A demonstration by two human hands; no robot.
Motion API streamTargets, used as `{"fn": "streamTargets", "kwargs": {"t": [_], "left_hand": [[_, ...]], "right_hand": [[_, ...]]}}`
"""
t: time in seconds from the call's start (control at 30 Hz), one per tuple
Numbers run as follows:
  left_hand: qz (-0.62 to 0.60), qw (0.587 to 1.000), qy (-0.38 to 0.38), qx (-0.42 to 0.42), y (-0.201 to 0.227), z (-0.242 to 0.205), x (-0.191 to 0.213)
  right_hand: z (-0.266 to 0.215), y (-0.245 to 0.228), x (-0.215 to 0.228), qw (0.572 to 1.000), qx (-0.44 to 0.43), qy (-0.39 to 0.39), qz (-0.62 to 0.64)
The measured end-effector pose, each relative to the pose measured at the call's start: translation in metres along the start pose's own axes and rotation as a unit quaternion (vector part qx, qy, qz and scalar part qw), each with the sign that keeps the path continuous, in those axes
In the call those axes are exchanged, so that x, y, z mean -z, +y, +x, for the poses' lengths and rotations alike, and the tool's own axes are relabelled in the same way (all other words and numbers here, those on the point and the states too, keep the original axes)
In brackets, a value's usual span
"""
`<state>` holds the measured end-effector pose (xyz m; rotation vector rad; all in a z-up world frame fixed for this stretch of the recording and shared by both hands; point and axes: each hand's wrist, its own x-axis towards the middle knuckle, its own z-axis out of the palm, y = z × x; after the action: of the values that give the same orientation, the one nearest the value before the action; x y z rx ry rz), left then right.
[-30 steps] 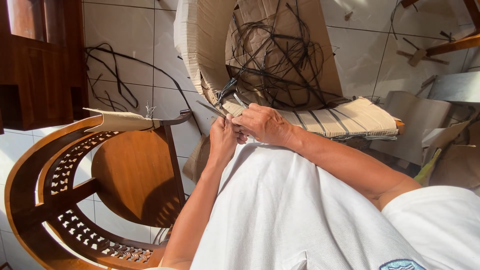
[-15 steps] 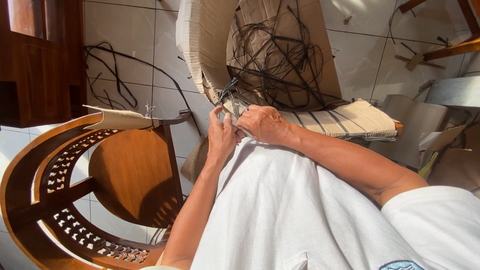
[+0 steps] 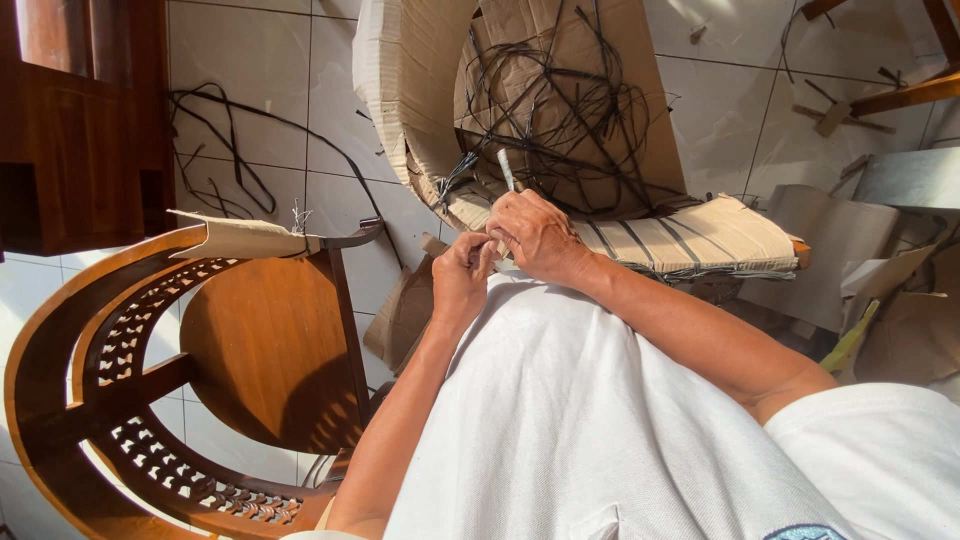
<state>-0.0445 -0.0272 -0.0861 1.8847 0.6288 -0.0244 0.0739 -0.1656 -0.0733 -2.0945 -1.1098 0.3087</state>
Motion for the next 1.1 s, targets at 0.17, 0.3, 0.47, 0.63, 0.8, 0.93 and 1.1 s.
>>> {"fn": "streamTargets", "kwargs": {"t": [0.17,0.3,0.47,0.63,0.8,0.93,1.1], "left_hand": [[0.002,1.000,0.008,-0.009,0.004,0.000,0.001],[-0.012,0.999,0.036,0.016,-0.007,-0.004,0.003],[-0.178,0.977,0.043,0.114,-0.007,-0.001,0.004],[-0.185,0.975,0.030,0.121,-0.004,-0.003,0.003],[0.058,0.996,0.001,-0.063,0.005,-0.010,0.013],[0.135,0.982,-0.025,-0.129,-0.004,-0.012,0.022],[-0.092,0.991,0.059,0.073,-0.005,-0.012,0.031]], "right_hand": [[-0.009,0.011,-0.005,0.990,-0.064,-0.032,0.124],[-0.004,-0.001,0.021,0.944,-0.167,-0.059,0.278],[-0.004,0.016,0.023,0.887,-0.211,0.029,0.410],[-0.006,0.025,0.027,0.868,-0.227,0.085,0.434],[0.000,0.027,0.031,0.916,-0.220,0.073,0.326],[0.018,0.020,0.052,0.966,-0.129,0.060,0.218],[0.029,0.061,0.037,0.931,-0.218,0.120,0.267]]}}
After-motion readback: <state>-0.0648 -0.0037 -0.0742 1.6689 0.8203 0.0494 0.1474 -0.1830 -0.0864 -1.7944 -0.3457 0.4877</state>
